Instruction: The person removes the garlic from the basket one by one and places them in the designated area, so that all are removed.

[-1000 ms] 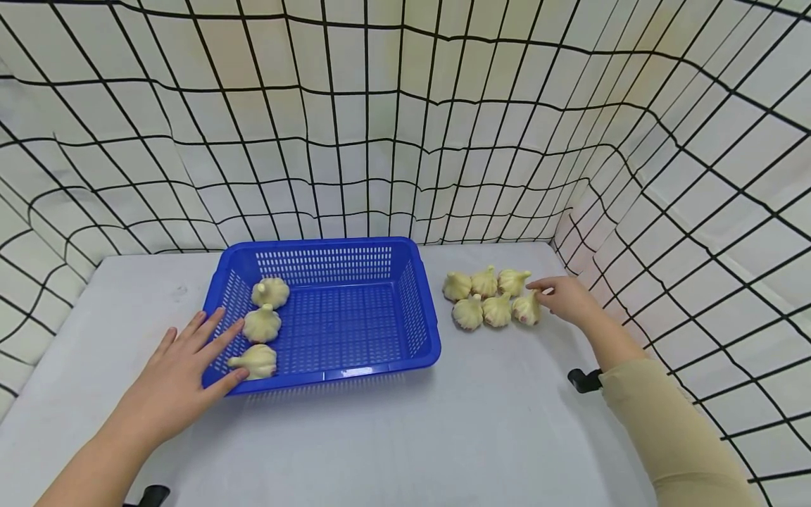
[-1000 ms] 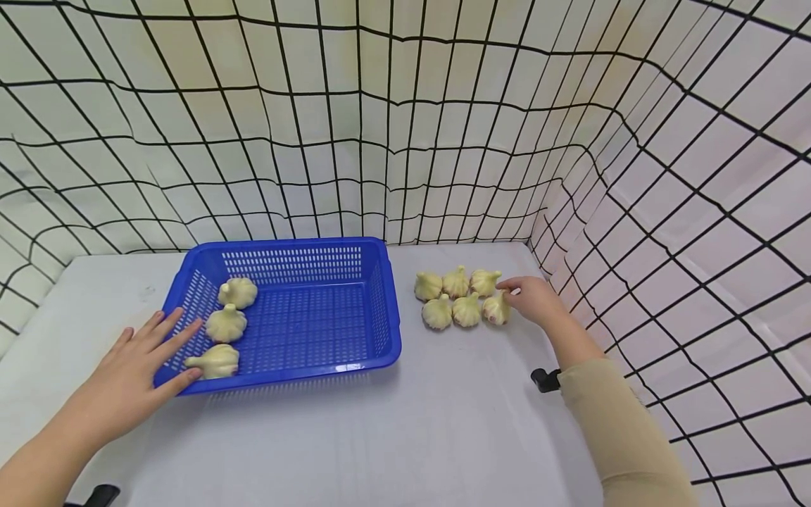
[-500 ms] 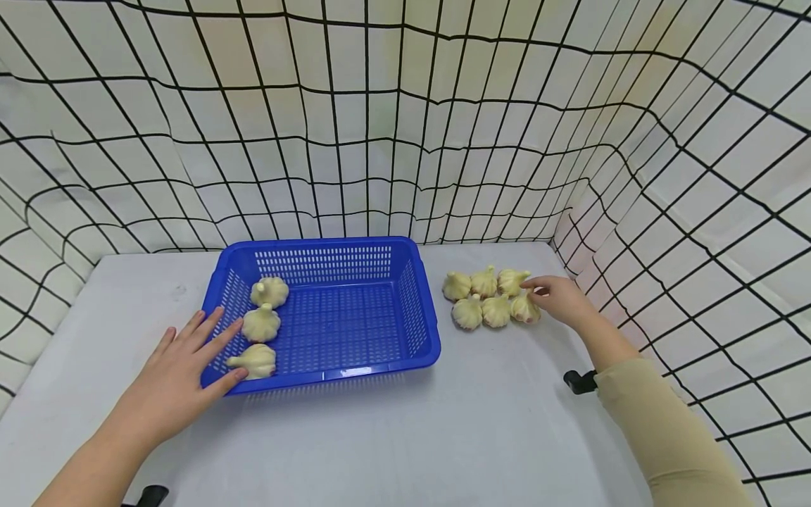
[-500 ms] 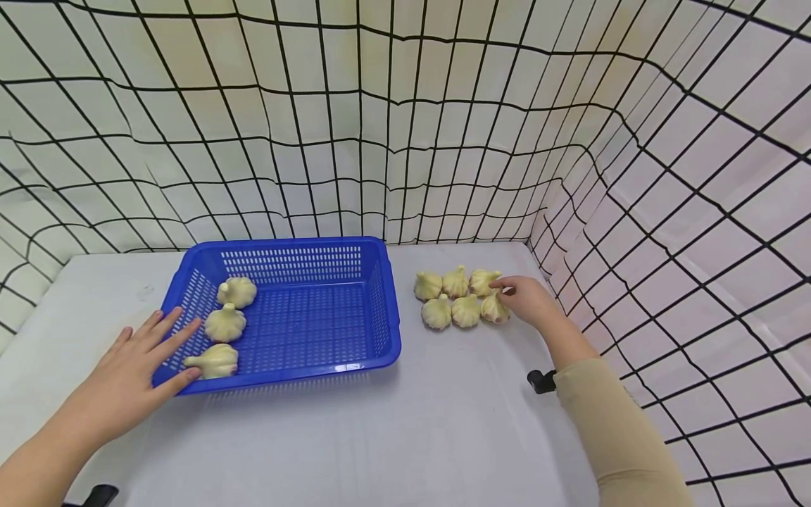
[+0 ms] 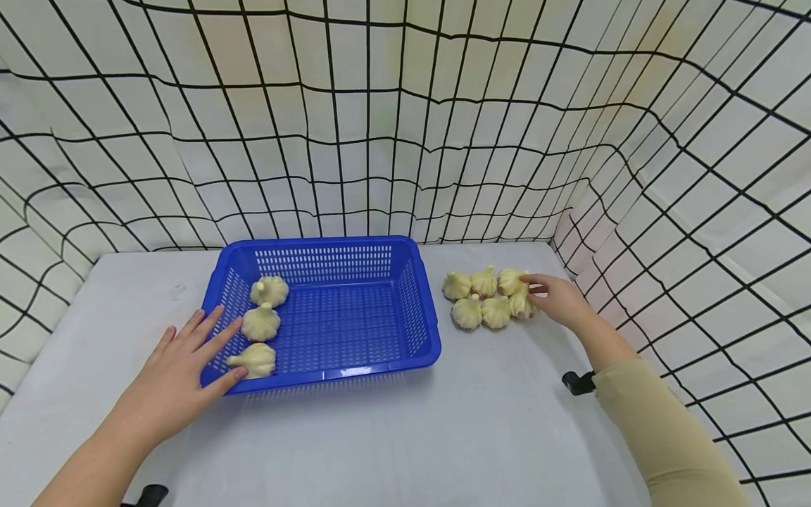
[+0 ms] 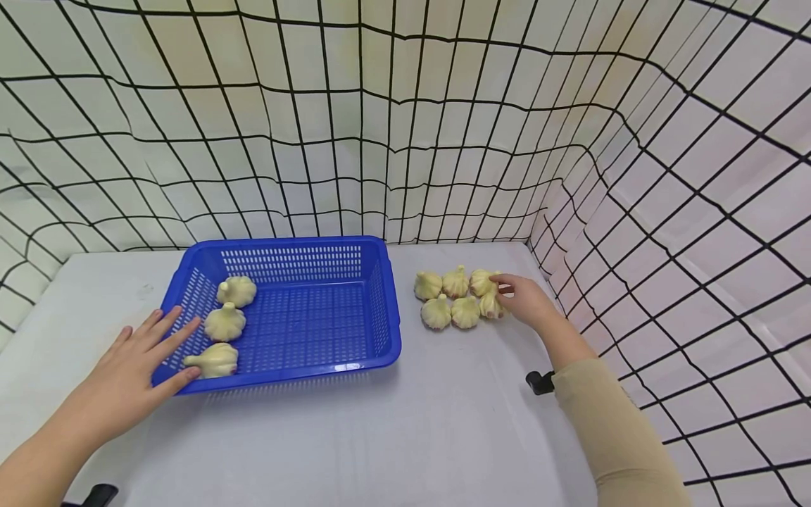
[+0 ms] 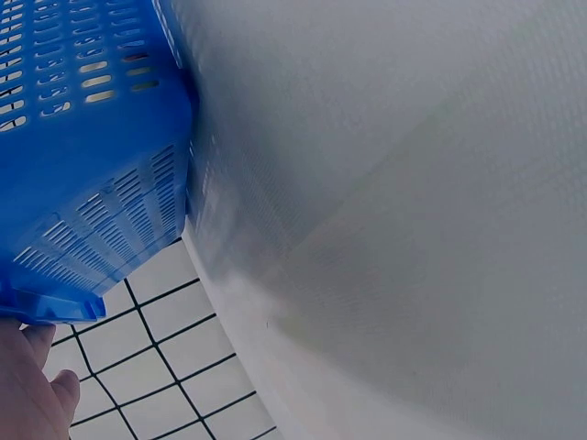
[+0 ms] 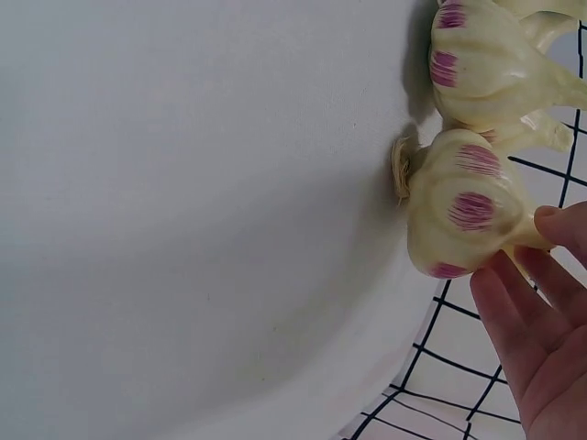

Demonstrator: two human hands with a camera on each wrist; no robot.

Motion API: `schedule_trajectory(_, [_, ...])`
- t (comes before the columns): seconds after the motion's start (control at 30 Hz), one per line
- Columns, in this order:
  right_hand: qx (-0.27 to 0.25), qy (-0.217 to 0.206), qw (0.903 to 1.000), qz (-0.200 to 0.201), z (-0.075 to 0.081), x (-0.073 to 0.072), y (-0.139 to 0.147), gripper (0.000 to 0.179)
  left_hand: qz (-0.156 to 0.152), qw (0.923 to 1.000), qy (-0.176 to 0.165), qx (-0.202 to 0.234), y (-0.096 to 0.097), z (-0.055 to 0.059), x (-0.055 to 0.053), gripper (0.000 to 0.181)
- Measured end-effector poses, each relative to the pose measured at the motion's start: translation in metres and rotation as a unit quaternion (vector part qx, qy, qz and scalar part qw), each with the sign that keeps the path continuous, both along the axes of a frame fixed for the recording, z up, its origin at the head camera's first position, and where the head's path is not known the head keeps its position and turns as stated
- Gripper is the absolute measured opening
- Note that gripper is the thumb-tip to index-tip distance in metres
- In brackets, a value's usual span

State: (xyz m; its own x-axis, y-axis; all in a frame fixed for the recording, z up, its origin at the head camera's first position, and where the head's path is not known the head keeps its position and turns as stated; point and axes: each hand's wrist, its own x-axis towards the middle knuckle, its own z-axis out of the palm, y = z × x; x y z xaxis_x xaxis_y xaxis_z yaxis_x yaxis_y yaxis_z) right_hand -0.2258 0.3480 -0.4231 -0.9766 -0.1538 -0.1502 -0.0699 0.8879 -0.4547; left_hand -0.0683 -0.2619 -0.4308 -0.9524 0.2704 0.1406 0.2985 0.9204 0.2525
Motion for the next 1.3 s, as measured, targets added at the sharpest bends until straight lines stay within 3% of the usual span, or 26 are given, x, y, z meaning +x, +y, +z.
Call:
schedule_trajectory(0.4, [-0.013,0.011,0.9999,-0.002,-0.002,0.0,0.004,0.043,-0.001,1.0,0.0,-0.003,0.001,0.001,-0.001,0.081])
schedule_trajectory(0.7, [-0.027,0.0,0.9994,-0.02,-0.003,0.001,0.009,0.047,-0.001,1.0,-0.001,-0.005,0.001,0.001,-0.001,0.081])
schedule_trajectory(1.3, [-0.045,-0.012,0.9988,-0.016,-0.01,0.005,0.023,0.053,0.0,1.0,-0.003,-0.007,0.001,0.001,-0.001,0.081])
